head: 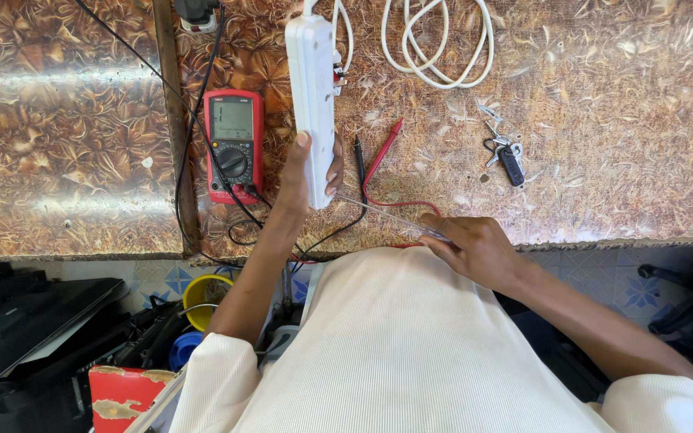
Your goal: The person uses a screwdriver to loosen and tighten screws on a white electrical extension cord and its plug. The person repeatedly opens and closes the extension housing and plug casing while manipulating the internal components.
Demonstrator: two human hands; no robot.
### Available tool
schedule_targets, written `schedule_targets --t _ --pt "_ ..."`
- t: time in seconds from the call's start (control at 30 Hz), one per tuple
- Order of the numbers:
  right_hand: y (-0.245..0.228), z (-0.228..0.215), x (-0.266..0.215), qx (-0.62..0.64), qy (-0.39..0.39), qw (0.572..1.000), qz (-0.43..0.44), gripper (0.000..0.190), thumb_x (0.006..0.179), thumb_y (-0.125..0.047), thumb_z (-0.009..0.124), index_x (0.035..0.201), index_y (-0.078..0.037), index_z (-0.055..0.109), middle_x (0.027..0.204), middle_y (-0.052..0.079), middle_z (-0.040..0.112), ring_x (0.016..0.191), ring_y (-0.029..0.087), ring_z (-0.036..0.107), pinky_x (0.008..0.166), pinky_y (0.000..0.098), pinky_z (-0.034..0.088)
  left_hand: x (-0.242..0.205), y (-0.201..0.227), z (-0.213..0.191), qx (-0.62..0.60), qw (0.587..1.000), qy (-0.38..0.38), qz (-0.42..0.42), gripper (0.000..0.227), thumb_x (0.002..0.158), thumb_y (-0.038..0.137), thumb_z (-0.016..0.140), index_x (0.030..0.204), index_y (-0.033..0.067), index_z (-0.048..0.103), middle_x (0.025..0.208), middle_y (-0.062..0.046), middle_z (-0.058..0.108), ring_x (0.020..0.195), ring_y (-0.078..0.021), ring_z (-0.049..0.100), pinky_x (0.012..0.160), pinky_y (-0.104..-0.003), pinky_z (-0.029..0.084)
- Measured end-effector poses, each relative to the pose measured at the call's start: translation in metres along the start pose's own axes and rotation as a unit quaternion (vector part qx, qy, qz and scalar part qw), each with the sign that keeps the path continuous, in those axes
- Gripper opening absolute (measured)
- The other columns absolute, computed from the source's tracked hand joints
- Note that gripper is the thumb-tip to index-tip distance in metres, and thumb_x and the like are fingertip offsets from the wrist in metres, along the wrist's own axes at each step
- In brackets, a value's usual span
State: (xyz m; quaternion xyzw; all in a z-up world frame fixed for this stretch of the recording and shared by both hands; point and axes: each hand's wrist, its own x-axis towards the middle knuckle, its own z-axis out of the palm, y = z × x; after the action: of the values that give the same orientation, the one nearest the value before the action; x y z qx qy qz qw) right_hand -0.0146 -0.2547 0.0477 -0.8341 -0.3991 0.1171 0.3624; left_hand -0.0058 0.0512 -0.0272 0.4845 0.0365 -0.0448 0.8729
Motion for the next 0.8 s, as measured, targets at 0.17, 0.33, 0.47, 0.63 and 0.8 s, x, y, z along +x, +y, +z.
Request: schedule_targets --t 0.17,0.33,0.47,0.63,0.8 --pt "0.009 0.000 -0.002 0.246 -0.031 0.947 0.206 0.023 0.096 -0.017 0.069 0.113 -0.004 0.078 0.070 0.013 0.073 0.057 0.021 0.064 0.052 0.0308 0.047 0.003 0.005 0.013 0.027 1.000 0.011 0.007 0.070 0.095 0.076 0.037 0.094 0.0093 0.061 0.052 0.001 0.053 0.033 -0.0117 0.052 0.034 -0.025 0.047" --pt "0.023 0.015 -0.010 0.618 -0.050 0.713 0.328 0.032 0.104 -0.015 0.051 0.110 0.011 0.069 0.043 -0.006 0.034 0.030 0.004 0.028 0.022 0.0188 0.027 0.013 0.004 0.012 0.044 0.999 -0.015 0.021 0.069 0.097 0.070 0.038 0.094 0.0033 0.059 0.050 -0.003 0.051 0.033 -0.0132 0.052 0.035 -0.026 0.049" --pt "0.012 -0.012 -0.002 0.555 -0.053 0.777 0.293 0.030 0.103 -0.011 0.049 0.118 0.007 0.067 0.043 -0.003 0.036 0.028 0.006 0.031 0.024 0.0188 0.029 0.019 0.010 0.018 -0.017 0.999 -0.020 0.034 0.072 0.095 0.075 0.038 0.096 0.0069 0.060 0.052 -0.001 0.053 0.035 -0.0124 0.054 0.037 -0.024 0.050" --pt "-0.047 -0.082 0.026 0.293 -0.085 0.927 0.218 0.037 0.100 -0.013 0.048 0.129 0.001 0.066 0.042 0.004 0.047 0.033 0.010 0.035 0.035 0.0255 0.032 0.030 0.012 0.027 -0.109 0.988 -0.076 0.083 0.070 0.098 0.075 0.035 0.101 0.0091 0.060 0.059 0.000 0.057 0.040 -0.0123 0.058 0.040 -0.025 0.054" --pt "-0.063 -0.101 0.012 -0.041 -0.190 0.934 0.299 0.043 0.100 -0.038 0.048 0.139 -0.027 0.062 0.055 0.017 0.059 0.053 0.039 0.061 0.062 0.0395 0.044 0.028 0.017 0.044 -0.204 0.973 -0.101 -0.039 0.073 0.086 0.080 0.047 0.100 0.0091 0.062 0.079 -0.002 0.058 0.059 -0.0123 0.056 0.047 -0.027 0.049"
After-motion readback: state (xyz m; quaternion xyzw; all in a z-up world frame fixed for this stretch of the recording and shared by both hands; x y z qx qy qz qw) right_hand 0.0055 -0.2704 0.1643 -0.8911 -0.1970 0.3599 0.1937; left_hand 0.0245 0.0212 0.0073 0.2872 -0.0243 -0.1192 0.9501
